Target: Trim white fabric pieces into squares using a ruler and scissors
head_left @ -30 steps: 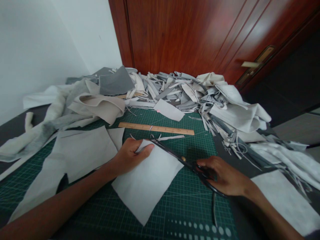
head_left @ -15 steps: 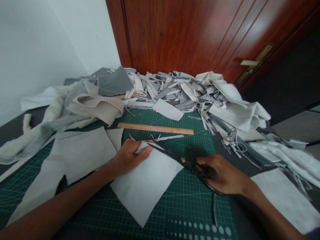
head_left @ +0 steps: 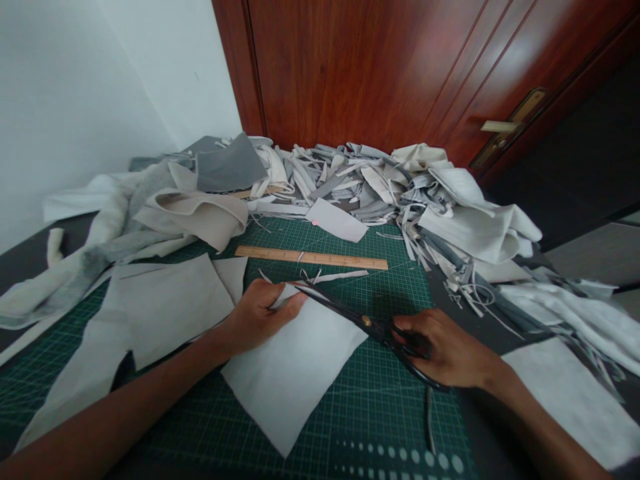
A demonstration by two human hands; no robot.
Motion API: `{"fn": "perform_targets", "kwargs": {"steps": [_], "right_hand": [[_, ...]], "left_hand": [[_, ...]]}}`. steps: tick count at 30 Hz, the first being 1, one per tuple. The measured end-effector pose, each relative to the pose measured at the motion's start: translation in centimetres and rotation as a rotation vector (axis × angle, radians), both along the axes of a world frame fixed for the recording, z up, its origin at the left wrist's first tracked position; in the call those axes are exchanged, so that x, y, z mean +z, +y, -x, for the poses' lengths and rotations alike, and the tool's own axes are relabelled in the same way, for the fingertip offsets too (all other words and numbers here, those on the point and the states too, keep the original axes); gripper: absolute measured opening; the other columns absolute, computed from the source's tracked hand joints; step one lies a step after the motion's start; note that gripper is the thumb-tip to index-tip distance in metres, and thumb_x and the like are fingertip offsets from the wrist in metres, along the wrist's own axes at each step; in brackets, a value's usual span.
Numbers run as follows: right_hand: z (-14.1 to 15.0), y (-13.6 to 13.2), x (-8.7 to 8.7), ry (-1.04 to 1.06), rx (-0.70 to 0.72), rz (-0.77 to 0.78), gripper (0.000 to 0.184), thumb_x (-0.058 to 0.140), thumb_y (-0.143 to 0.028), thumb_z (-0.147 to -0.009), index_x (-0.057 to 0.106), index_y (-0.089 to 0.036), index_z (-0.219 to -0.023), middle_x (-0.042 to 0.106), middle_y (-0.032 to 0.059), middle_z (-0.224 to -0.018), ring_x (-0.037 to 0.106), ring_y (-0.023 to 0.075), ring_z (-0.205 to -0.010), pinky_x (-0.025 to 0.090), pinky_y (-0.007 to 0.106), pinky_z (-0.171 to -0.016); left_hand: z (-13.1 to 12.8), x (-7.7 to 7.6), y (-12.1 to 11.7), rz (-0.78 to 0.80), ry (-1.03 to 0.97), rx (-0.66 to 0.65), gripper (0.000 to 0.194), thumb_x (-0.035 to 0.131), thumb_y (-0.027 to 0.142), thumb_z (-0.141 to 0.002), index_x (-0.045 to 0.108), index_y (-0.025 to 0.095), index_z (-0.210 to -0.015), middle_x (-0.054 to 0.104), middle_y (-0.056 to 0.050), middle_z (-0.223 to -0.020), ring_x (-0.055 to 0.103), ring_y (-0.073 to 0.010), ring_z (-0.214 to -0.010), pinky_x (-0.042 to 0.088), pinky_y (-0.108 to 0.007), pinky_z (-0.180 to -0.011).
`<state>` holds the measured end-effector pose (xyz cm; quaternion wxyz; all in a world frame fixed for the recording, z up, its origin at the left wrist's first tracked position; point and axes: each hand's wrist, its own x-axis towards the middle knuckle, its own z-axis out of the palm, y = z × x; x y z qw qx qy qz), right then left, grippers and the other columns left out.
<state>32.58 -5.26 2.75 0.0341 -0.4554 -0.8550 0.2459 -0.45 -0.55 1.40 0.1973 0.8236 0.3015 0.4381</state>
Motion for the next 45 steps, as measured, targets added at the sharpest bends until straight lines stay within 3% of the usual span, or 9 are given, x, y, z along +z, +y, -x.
{"fn": "perform_targets", "kwargs": {"steps": [26,45], "right_hand": [[-0.05,-0.37,-0.05,0.014,-0.001,-0.168,0.010,0.064,-0.023,-0.081,0.064,-0.022,-0.071,0.067,0.0015,-0.062,0.064,0.0173,-0.062,0.043,0.029,-0.066],[-0.26,-0.25,-0.33,0.064,-0.029,-0.126,0.018,0.065,-0.030,-0.086,0.064,-0.023,-0.069,0.062,-0.0004,-0.058,0.058,0.0159,-0.059,0.042,0.026,-0.061]], "left_hand": [[0.11,0.02,-0.24,0.018,0.051,0.042,0.043,0.056,0.020,-0.094,0.044,0.018,-0.053,0.037,0.008,-0.045,0.038,-0.0047,-0.037,0.026,-0.017,-0.039],[0.18,0.21,-0.35,0.073,0.070,0.037,0.043,0.054,0.022,-0.095,0.042,0.018,-0.054,0.037,0.008,-0.046,0.039,-0.0055,-0.038,0.028,-0.017,-0.040]]}}
